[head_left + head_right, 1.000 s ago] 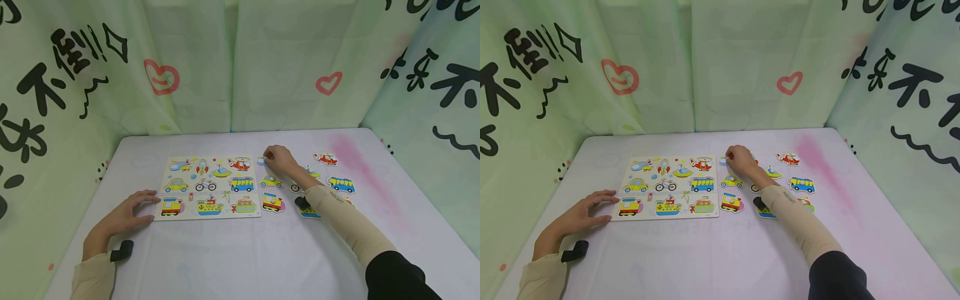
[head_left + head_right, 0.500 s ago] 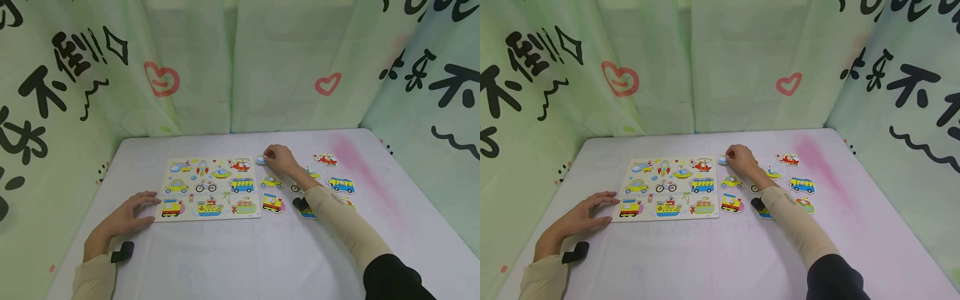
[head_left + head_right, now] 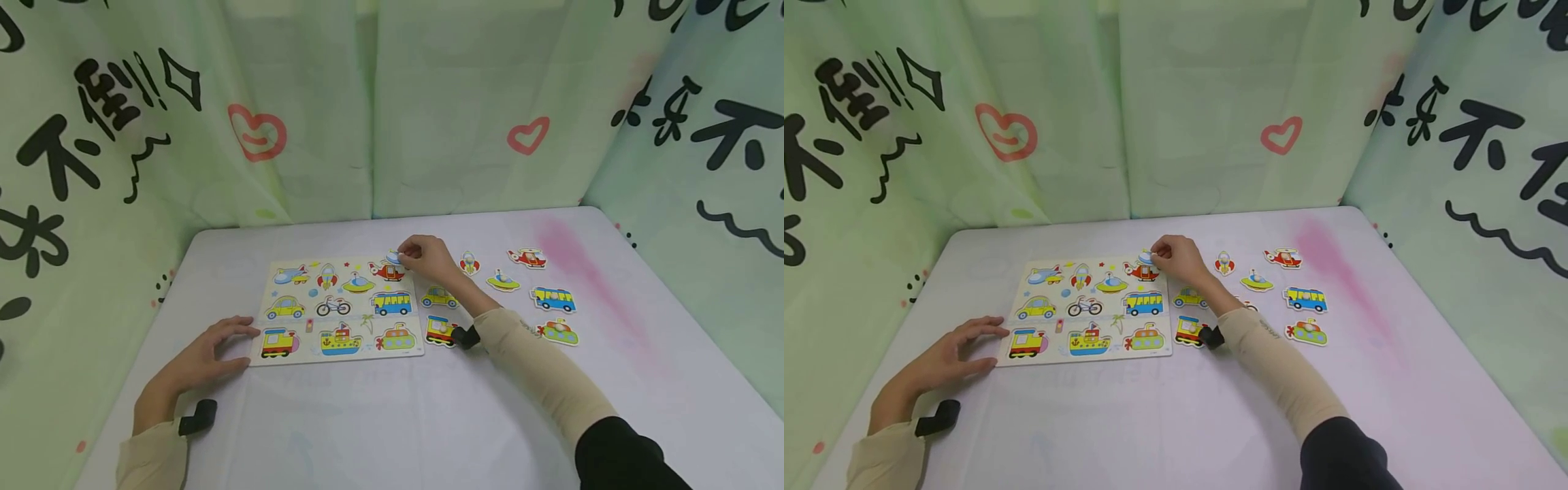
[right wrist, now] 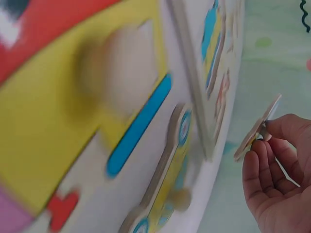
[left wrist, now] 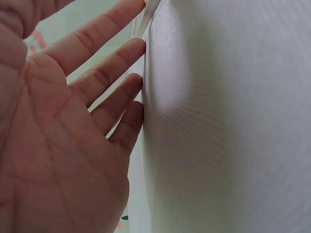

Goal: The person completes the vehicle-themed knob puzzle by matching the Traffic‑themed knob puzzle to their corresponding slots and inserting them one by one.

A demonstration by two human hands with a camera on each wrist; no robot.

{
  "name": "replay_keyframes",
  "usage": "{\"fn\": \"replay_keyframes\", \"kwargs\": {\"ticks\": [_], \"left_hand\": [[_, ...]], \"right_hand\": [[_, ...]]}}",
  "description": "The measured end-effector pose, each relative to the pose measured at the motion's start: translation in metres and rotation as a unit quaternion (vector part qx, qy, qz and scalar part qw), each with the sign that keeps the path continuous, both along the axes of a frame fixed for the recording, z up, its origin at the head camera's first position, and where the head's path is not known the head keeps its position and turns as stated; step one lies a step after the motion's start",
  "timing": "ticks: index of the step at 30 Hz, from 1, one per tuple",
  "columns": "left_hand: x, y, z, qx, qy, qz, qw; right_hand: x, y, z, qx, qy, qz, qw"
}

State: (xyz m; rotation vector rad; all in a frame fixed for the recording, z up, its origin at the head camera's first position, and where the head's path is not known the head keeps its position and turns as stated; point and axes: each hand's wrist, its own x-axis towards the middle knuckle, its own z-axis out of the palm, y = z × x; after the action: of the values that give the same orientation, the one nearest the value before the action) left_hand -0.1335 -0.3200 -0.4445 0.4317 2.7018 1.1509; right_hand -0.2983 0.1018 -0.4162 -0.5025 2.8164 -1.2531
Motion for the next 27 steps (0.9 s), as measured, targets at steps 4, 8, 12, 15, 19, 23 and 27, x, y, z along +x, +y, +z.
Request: {"fn": "replay_keyframes", "kwargs": {"ticks": [4,8,12,15,19,23,27], "left_hand": [[0.001,0.000,-0.001,0.003,0.000,0.001,1.0000],[0.001,0.000,-0.001,0.008,0.004,0.000,1.0000],[0.000,-0.001,-0.002,0.012,0.009,-0.003,0.9999],[-0.001,0.000,-0.002,0.013,0.009,-0.003,0.9999],[0.000,-0.001,-0.002,0.006,0.006,0.001,1.0000],[0.001,-0.002,-0.001,0.003,0.008,0.000,1.0000],[0.001,-0.002,-0.003,0.007,0.010,-0.002,0.9999]], "right_hand": [[0.002,-0.017,0.002,-0.021,-0.001,0.022,0.9995],[0.004,-0.033,0.007,-0.033,0.003,0.038,0.9987],[0.005,-0.046,0.010,-0.046,0.010,0.053,0.9975],[0.005,-0.055,0.010,-0.057,0.010,0.062,0.9964],[0.007,-0.067,0.011,-0.071,0.003,0.068,0.9952],[0.010,-0.077,0.010,-0.083,-0.012,0.067,0.9942],[0.011,-0.086,0.003,-0.093,-0.019,0.068,0.9932]]}}
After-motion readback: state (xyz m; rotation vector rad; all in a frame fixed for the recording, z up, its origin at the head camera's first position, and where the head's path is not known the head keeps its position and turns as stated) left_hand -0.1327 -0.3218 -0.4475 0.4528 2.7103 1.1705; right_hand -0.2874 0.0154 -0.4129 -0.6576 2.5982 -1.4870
